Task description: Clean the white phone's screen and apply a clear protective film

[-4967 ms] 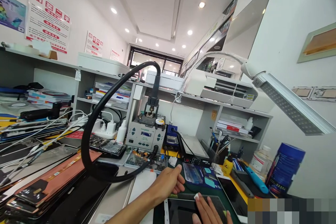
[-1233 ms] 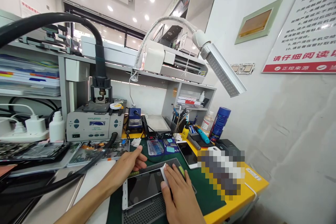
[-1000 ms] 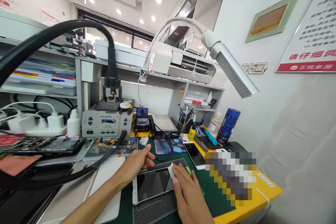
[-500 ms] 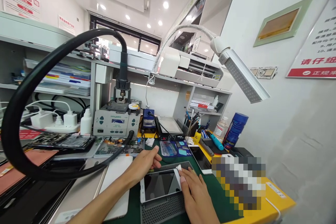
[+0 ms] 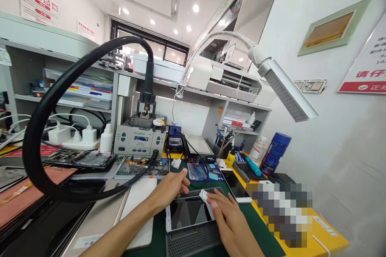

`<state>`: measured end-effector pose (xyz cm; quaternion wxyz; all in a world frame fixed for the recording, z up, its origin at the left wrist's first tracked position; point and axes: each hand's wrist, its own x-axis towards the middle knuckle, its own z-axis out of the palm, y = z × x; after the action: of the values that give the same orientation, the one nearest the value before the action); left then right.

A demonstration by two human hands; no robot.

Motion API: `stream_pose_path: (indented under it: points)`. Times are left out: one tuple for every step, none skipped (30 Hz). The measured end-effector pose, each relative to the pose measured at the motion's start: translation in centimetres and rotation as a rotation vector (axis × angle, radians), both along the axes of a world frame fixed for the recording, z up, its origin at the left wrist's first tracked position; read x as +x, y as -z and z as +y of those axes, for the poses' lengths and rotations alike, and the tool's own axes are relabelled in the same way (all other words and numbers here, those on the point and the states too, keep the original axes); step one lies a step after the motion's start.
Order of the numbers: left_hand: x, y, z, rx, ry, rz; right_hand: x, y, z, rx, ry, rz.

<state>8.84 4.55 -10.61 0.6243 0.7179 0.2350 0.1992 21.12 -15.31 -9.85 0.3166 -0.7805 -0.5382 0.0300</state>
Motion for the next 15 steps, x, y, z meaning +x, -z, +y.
stream_pose_path:
  points:
    - [0.0, 0.0, 0.0, 0.004, -0.002, 0.000, 0.1, 0.1, 0.0, 0.008, 0.011, -0.018]
    - [0.0, 0.1, 0.0, 0.009, -0.004, 0.000, 0.2, 0.3, 0.1, 0.027, 0.033, -0.030]
    - [0.0, 0.1, 0.0, 0.013, -0.005, 0.001, 0.3, 0.5, 0.1, 0.053, 0.059, -0.044]
    - [0.1, 0.1, -0.1, 0.017, -0.006, 0.001, 0.2, 0.8, 0.1, 0.077, 0.077, -0.069]
    - [0.1, 0.1, -0.1, 0.021, -0.008, 0.002, 0.2, 1.0, 0.2, 0.091, 0.083, -0.105]
    - [0.1, 0.1, -0.1, 0.024, -0.009, 0.005, 0.0, 1.1, 0.3, 0.087, 0.076, -0.151]
    - [0.1, 0.1, -0.1, 0.025, -0.010, 0.007, -0.2, 1.3, 0.4, 0.067, 0.062, -0.201]
    - [0.1, 0.1, -0.1, 0.025, -0.011, 0.010, -0.5, 1.5, 0.6, 0.040, 0.052, -0.253]
    - [0.1, 0.1, -0.1, 0.027, -0.011, 0.012, -0.7, 1.7, 0.8, 0.009, 0.053, -0.299]
    - [0.1, 0.1, -0.1, 0.029, -0.011, 0.013, -0.9, 1.8, 0.9, -0.023, 0.062, -0.337]
    - [0.1, 0.1, -0.1, 0.033, -0.011, 0.015, -1.0, 1.9, 1.1, -0.054, 0.076, -0.362]
    - [0.1, 0.1, -0.1, 0.036, -0.012, 0.016, -1.2, 2.0, 1.3, -0.082, 0.088, -0.379]
    - [0.1, 0.1, -0.1, 0.040, -0.012, 0.019, -1.2, 2.1, 1.4, -0.108, 0.097, -0.389]
    - [0.1, 0.1, -0.1, 0.043, -0.012, 0.021, -1.3, 2.0, 1.4, -0.129, 0.103, -0.393]
    - [0.1, 0.0, -0.1, 0.046, -0.013, 0.023, -1.3, 1.9, 1.4, -0.147, 0.106, -0.394]
